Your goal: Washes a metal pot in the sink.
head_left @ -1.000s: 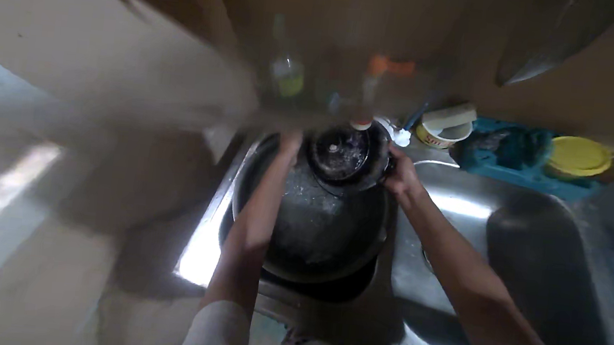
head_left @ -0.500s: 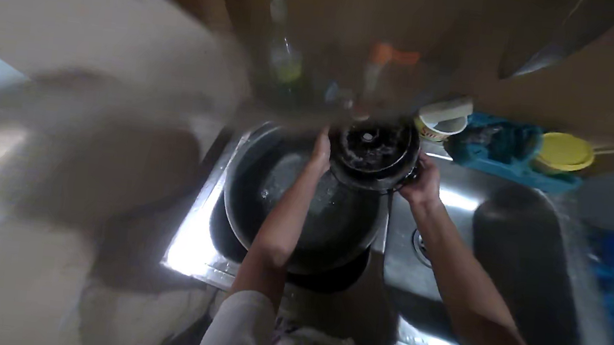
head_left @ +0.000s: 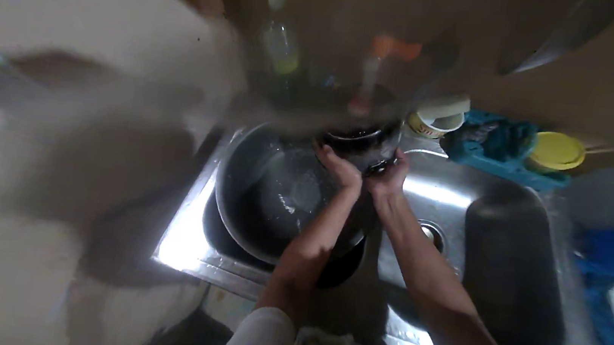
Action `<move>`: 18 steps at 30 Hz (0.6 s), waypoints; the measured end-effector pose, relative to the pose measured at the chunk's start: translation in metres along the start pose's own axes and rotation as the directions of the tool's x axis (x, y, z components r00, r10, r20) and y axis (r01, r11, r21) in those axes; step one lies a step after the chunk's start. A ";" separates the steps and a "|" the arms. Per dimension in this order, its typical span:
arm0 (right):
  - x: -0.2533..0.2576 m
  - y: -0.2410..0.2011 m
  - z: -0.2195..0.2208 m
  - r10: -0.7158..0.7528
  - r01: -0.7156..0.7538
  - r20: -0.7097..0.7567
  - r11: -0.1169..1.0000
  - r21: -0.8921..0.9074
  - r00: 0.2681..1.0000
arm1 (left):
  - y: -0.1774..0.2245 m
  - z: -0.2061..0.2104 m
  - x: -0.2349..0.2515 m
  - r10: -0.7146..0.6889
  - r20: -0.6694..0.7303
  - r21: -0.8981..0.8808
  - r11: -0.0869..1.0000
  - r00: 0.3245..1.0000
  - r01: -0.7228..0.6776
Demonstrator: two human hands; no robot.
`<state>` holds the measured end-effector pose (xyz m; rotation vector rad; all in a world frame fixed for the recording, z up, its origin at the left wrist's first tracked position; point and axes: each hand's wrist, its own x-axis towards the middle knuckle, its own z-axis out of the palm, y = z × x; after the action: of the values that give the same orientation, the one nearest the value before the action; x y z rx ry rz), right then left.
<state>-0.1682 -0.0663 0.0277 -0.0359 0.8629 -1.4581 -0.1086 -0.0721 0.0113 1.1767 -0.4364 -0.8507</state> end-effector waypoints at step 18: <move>0.042 0.032 0.039 -0.138 0.100 -0.031 0.836 -0.540 0.990 | 0.073 -0.085 0.103 -0.421 0.008 0.155 0.897 0.907 0.415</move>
<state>-0.1263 -0.1157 0.0183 -0.4727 1.3281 -1.2935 0.0407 -0.0888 0.0366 1.4226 -0.2851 -1.2328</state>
